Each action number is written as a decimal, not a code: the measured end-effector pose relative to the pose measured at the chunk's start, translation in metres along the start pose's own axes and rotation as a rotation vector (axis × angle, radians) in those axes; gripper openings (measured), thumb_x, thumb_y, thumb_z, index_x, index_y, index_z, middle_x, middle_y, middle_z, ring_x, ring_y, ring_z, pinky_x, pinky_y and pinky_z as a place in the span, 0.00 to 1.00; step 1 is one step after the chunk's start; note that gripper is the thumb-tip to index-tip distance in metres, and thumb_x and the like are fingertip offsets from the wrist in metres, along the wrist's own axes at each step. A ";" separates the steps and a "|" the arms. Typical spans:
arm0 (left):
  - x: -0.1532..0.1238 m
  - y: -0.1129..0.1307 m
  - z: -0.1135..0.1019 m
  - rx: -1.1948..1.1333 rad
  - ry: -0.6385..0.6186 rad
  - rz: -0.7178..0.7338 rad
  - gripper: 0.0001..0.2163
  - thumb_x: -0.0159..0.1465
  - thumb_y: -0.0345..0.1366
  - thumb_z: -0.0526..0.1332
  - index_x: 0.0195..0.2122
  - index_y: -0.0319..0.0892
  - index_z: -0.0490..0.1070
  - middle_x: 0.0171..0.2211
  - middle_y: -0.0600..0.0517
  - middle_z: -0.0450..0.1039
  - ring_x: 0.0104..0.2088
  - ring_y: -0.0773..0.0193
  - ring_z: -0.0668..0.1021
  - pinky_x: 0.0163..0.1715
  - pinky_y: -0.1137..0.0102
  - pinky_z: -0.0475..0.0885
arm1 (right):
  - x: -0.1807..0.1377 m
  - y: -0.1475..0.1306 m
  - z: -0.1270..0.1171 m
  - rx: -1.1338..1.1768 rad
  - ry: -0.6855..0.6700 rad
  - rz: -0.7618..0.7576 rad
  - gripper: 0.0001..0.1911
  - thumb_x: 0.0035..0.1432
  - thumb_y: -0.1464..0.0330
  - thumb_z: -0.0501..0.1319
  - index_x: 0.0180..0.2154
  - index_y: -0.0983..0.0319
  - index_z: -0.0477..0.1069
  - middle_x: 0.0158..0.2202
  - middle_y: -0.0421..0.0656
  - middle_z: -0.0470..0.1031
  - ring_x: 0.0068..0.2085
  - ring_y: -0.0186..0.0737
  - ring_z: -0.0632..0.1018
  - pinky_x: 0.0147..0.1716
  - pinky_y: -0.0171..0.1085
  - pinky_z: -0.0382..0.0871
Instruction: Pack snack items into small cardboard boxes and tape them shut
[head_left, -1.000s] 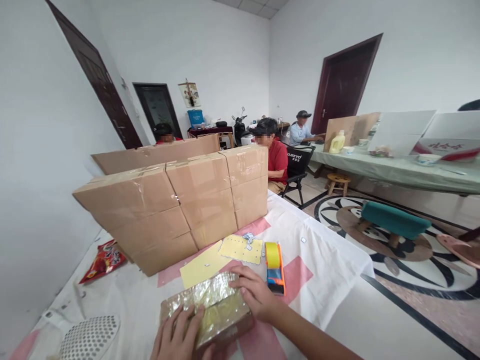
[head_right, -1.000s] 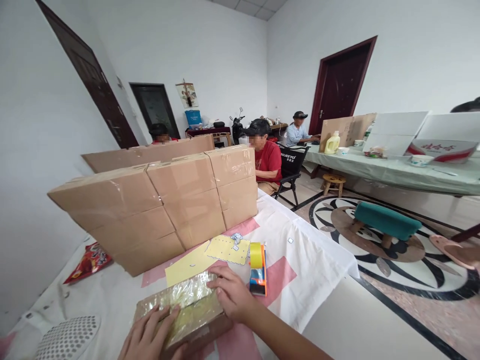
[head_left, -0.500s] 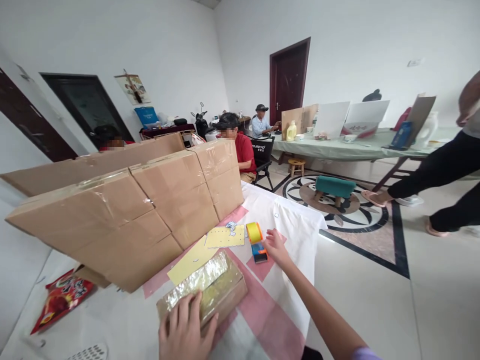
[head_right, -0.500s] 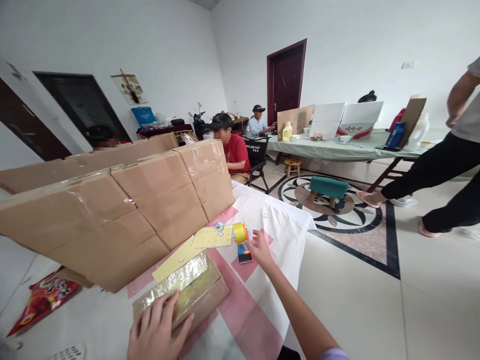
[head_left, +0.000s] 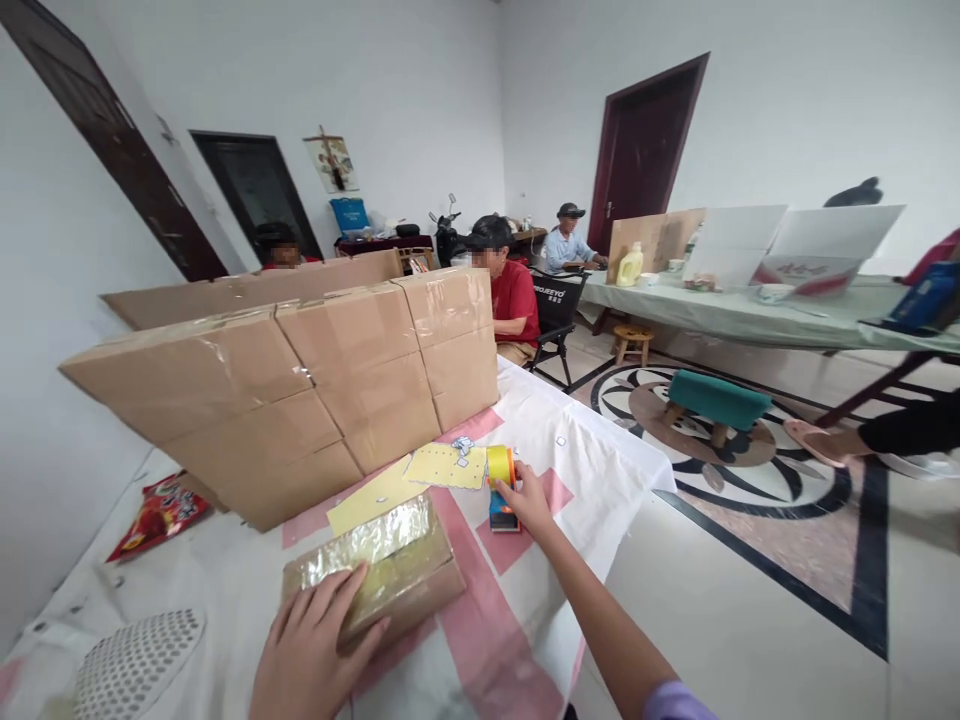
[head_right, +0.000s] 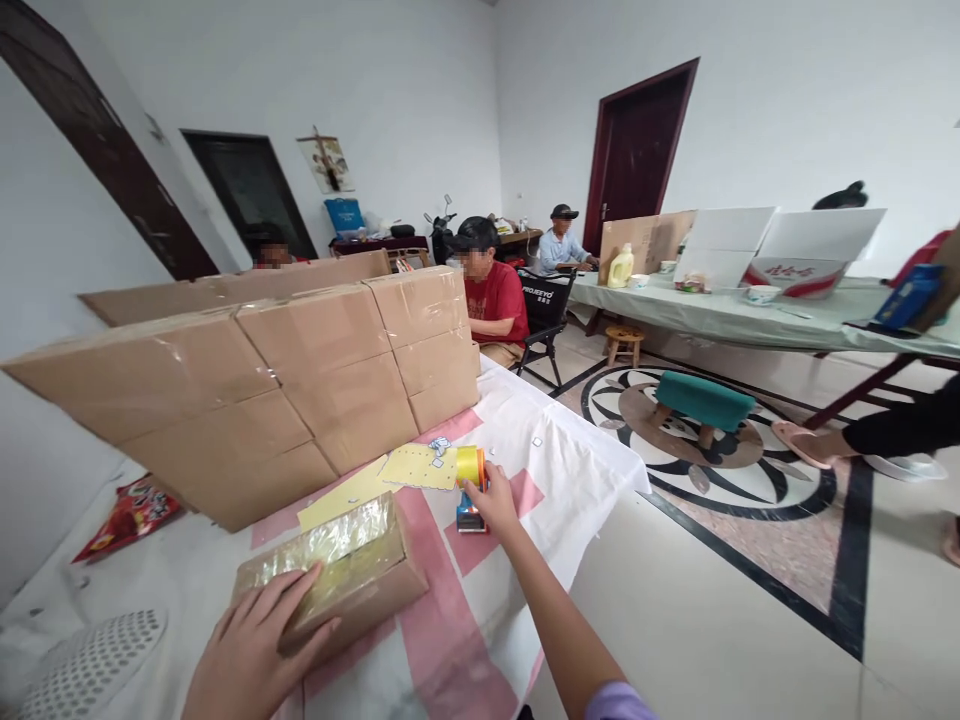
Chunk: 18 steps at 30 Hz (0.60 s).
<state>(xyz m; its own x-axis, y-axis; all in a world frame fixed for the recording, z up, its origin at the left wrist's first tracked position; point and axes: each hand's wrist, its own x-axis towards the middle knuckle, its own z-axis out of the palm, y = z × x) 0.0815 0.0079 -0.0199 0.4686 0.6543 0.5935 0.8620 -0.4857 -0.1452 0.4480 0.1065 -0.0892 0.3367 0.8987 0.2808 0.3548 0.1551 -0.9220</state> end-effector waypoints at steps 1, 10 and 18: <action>0.000 -0.001 0.000 0.007 -0.012 -0.001 0.26 0.65 0.54 0.60 0.58 0.44 0.73 0.48 0.47 0.80 0.45 0.52 0.78 0.51 0.59 0.65 | 0.003 0.000 0.001 0.030 -0.026 -0.006 0.16 0.55 0.55 0.66 0.39 0.60 0.75 0.37 0.45 0.77 0.41 0.48 0.75 0.42 0.42 0.70; 0.010 0.009 -0.007 0.107 -0.019 -0.065 0.26 0.68 0.56 0.56 0.60 0.47 0.73 0.56 0.47 0.78 0.52 0.53 0.78 0.58 0.60 0.62 | 0.003 0.003 0.016 0.257 -0.206 -0.036 0.21 0.63 0.52 0.59 0.44 0.62 0.74 0.41 0.49 0.82 0.42 0.51 0.81 0.41 0.43 0.75; 0.004 0.017 -0.010 0.117 -0.012 -0.049 0.27 0.68 0.52 0.58 0.64 0.46 0.69 0.54 0.46 0.79 0.56 0.51 0.77 0.68 0.55 0.49 | -0.004 -0.004 0.018 0.303 -0.228 -0.017 0.22 0.63 0.50 0.59 0.46 0.60 0.74 0.45 0.49 0.82 0.45 0.52 0.81 0.45 0.46 0.75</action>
<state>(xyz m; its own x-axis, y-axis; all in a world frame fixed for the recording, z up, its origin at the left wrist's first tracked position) 0.0959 -0.0034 -0.0124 0.4267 0.6829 0.5930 0.9004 -0.3822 -0.2077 0.4291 0.1096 -0.0916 0.1177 0.9579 0.2617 0.0732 0.2544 -0.9643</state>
